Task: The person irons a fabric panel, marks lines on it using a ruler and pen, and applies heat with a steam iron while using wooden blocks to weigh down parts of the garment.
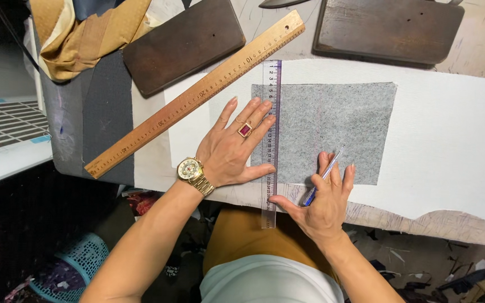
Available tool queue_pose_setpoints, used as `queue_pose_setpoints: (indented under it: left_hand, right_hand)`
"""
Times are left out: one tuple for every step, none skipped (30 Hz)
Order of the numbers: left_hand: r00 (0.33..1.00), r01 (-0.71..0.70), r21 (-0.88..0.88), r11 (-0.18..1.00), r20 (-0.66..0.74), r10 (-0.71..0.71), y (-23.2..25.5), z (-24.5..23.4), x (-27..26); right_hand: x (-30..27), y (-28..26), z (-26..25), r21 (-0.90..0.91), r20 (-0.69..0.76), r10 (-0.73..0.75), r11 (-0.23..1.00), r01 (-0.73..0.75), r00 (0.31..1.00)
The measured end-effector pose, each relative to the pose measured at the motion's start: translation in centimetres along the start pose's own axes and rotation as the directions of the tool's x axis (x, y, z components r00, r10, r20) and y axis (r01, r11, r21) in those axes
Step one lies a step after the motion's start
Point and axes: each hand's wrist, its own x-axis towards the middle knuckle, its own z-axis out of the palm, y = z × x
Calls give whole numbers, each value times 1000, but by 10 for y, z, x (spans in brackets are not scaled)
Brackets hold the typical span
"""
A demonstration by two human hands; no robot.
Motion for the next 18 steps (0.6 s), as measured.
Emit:
queue_pose_setpoints:
  left_hand:
    - [1000,0,-2,1000,-2,0,0,0,0]
    - [1000,-1,-3,1000,-4,1,0,0,0]
    - [1000,0,-2,1000,-5,0,0,0,0]
    - [1000,0,-8,1000,-5,0,0,0,0]
    - [1000,1,-13,1000,-4,-1,0,0,0]
    - [1000,2,-13,1000,-4,-2,1,0,-1]
    - [1000,2,-9,1000,-2,-2,0,0,0]
    - [1000,1,-5,1000,-1,-1,0,0,0]
    - [1000,2,-5,1000,-2,-2,0,0,0]
    - [1000,2,-6,1000,-2,-2,0,-1,0]
    - [1000,2,-6,1000,-2,-2,0,-1,0]
    - [1000,1,-5,1000,-2,-1,1,0,0]
    - [1000,6,-5,1000,2,-6,1,0,0]
    - [1000,11,-5,1000,6,-11,1,0,0]
    - [1000,9,-2,1000,4,-9,4,-4,1]
    - [996,42,18,999,75,-43,7,-8,3]
    - [986,73,41,996,145,-78,11,-13,4]
    - [987,72,45,996,142,-77,14,-19,8]
  right_hand:
    - [0,-1,0,1,1,1,1000,-1,1000]
    - [1,-1,-1,2,1,2,1000,-2,1000]
    - [1,-1,-1,2,1,1,1000,-1,1000]
    - [0,-1,-1,4,2,2,1000,-2,1000]
    - [-1,-1,0,7,3,4,1000,-4,1000]
    - [-1,-1,-1,7,4,3,1000,-3,1000]
    - [0,-2,-1,3,3,1,1000,-1,1000]
    - [0,-2,-2,-1,1,-1,1000,1,1000]
    - [0,-2,-1,-1,1,-2,1000,2,1000]
    - [0,-1,-1,2,1,-1,1000,1,1000]
    - [1,-1,0,6,0,1,1000,-1,1000]
    - [0,-1,0,6,0,0,1000,0,1000]
    - [0,-1,0,3,1,6,1000,-6,1000]
    - [0,-1,0,1,2,11,1000,-11,1000]
    - [-1,-1,0,1,-1,8,1000,-8,1000]
    - [-1,-2,0,-11,3,12,1000,-12,1000]
    - [-1,-2,0,-23,7,15,1000,-15,1000]
    - [-1,-2,-1,-23,3,12,1000,-12,1000]
